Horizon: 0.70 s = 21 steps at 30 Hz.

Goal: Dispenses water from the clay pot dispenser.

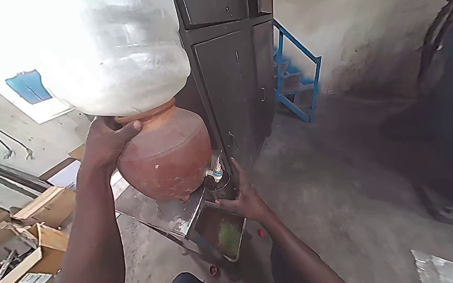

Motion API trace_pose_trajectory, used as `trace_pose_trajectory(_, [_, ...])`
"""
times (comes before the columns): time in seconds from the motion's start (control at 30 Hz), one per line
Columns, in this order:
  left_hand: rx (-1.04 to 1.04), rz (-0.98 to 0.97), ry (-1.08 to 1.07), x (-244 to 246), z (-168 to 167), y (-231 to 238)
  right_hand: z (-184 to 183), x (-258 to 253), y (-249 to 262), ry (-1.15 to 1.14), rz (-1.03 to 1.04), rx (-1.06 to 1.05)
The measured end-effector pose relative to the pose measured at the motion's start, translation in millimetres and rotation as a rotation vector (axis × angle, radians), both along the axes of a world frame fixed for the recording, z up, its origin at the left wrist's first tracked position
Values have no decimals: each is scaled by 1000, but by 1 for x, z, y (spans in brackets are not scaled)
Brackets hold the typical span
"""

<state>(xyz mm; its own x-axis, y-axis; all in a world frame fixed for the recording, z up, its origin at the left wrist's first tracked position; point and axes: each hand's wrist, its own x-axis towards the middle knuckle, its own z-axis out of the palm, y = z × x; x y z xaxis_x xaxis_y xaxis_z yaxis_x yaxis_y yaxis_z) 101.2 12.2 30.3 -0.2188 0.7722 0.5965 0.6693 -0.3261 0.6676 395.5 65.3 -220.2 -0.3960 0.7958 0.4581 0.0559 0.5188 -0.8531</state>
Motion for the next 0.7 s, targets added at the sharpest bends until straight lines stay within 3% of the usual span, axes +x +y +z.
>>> trace_pose_trajectory(0.7, [31,-60,10,3,0,1,-3,1,1,32,27,-50])
